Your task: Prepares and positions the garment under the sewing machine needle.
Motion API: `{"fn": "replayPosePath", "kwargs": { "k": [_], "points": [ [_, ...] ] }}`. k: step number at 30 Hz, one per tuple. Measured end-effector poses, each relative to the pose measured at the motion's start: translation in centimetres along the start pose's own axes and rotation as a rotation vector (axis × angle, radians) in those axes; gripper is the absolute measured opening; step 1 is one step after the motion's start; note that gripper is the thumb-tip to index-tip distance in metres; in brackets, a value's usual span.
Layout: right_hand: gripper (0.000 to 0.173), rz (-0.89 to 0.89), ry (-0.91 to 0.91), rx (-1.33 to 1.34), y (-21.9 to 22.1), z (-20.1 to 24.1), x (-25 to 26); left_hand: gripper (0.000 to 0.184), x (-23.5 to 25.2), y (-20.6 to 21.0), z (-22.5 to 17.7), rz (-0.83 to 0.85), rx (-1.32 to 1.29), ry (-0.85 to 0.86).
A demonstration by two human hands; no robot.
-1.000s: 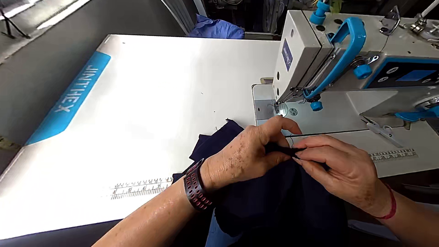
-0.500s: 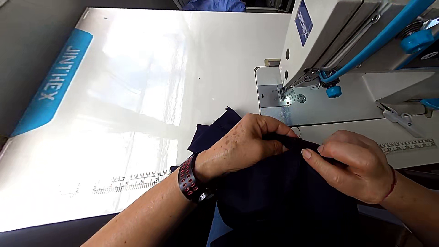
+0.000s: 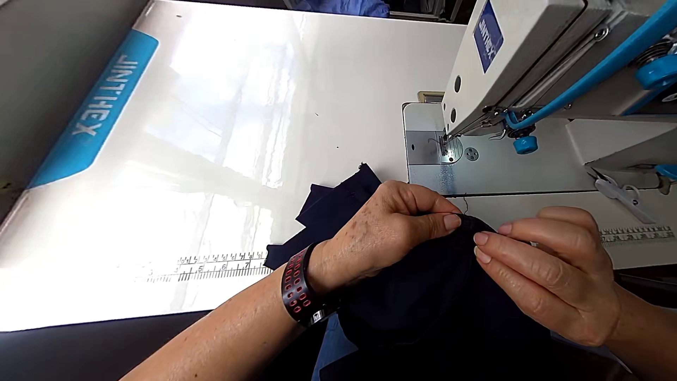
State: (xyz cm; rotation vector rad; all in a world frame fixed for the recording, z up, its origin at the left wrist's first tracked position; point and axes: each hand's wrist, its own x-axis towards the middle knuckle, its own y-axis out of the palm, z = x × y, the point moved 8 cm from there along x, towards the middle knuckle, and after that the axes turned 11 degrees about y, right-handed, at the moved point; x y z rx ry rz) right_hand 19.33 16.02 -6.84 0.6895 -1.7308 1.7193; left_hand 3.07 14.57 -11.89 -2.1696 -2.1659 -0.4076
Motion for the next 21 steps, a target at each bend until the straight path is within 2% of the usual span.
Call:
{"fn": "replayPosePath", "kwargs": {
  "k": [4, 10, 16, 21],
  "points": [
    [0.005, -0.030, 0.015, -0.080, -0.6, 0.5, 0.0, 0.015, -0.6, 0.3, -1.1, 0.012, 0.046, 0.114],
    [0.007, -0.035, 0.009, -0.064, -0.6, 0.8, 0.2, 0.017, -1.2, 0.4, -1.0, 0.026, -0.027, 0.142],
    [0.009, -0.016, 0.047, -0.026, -0.8, 0.8, 0.6, 0.015, -1.5, 0.6, -2.8, 0.075, 0.138, 0.385],
    [0.009, -0.008, 0.128, 0.040, -0.9, 0.5, 0.4, 0.015, -1.7, 0.7, -3.4, 0.110, 0.163, 0.464]
  ]
}}
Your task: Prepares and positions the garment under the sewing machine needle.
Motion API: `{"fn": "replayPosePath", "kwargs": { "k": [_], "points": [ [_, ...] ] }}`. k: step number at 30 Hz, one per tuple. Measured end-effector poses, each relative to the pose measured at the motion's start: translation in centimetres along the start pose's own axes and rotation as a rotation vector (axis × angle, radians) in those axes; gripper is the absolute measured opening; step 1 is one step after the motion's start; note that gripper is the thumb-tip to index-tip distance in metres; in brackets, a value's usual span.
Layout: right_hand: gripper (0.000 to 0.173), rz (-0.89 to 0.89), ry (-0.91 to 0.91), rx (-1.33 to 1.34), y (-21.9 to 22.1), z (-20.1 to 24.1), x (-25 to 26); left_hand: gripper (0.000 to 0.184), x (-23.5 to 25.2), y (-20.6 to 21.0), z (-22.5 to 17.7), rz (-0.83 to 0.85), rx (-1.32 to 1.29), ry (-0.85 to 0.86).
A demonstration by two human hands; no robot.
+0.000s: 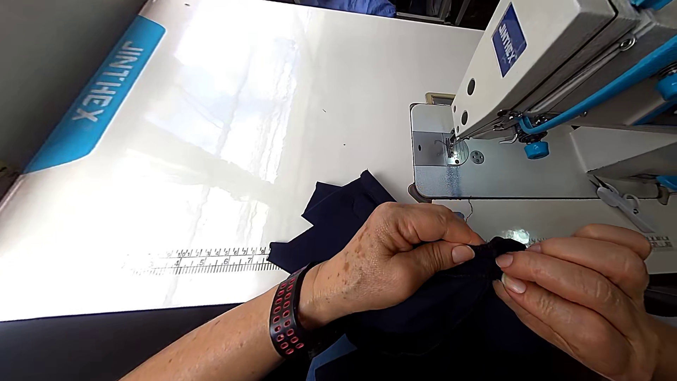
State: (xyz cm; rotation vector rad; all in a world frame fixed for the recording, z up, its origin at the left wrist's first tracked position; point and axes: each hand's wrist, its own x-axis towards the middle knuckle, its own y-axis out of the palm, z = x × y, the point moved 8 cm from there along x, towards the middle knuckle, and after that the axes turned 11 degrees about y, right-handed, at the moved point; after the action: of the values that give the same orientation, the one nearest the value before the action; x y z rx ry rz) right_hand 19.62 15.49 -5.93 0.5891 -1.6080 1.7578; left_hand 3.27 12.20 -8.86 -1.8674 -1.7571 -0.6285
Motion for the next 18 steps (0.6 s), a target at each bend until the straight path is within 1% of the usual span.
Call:
{"fn": "replayPosePath", "kwargs": {
  "k": [7, 10, 14, 15, 17, 18],
  "points": [
    [0.011, 0.007, 0.029, 0.007, 0.1, -0.1, 0.2, 0.014, 0.2, -0.1, -0.3, 0.013, 0.056, 0.037],
    [0.011, 0.023, 0.090, 0.037, 0.2, -0.5, 0.4, 0.016, 0.3, 0.0, -0.6, 0.029, 0.080, 0.056],
    [0.010, 0.013, 0.215, 0.140, 0.2, -1.2, 0.8, 0.028, 0.3, 0.4, -1.0, 0.066, 0.155, 0.059],
    [0.009, 0.014, 0.233, 0.157, 0.3, -1.2, 1.0, 0.025, 0.3, 0.4, -1.1, 0.052, 0.203, 0.070],
    [0.009, 0.025, 0.269, 0.202, 0.5, -1.5, 1.3, 0.013, 0.4, 0.2, -1.2, 0.018, 0.306, 0.093],
    [0.010, 0.031, 0.299, 0.242, 0.7, -1.8, 1.5, 0.011, 0.4, 0.1, -1.1, 0.016, 0.335, 0.096]
  ]
}}
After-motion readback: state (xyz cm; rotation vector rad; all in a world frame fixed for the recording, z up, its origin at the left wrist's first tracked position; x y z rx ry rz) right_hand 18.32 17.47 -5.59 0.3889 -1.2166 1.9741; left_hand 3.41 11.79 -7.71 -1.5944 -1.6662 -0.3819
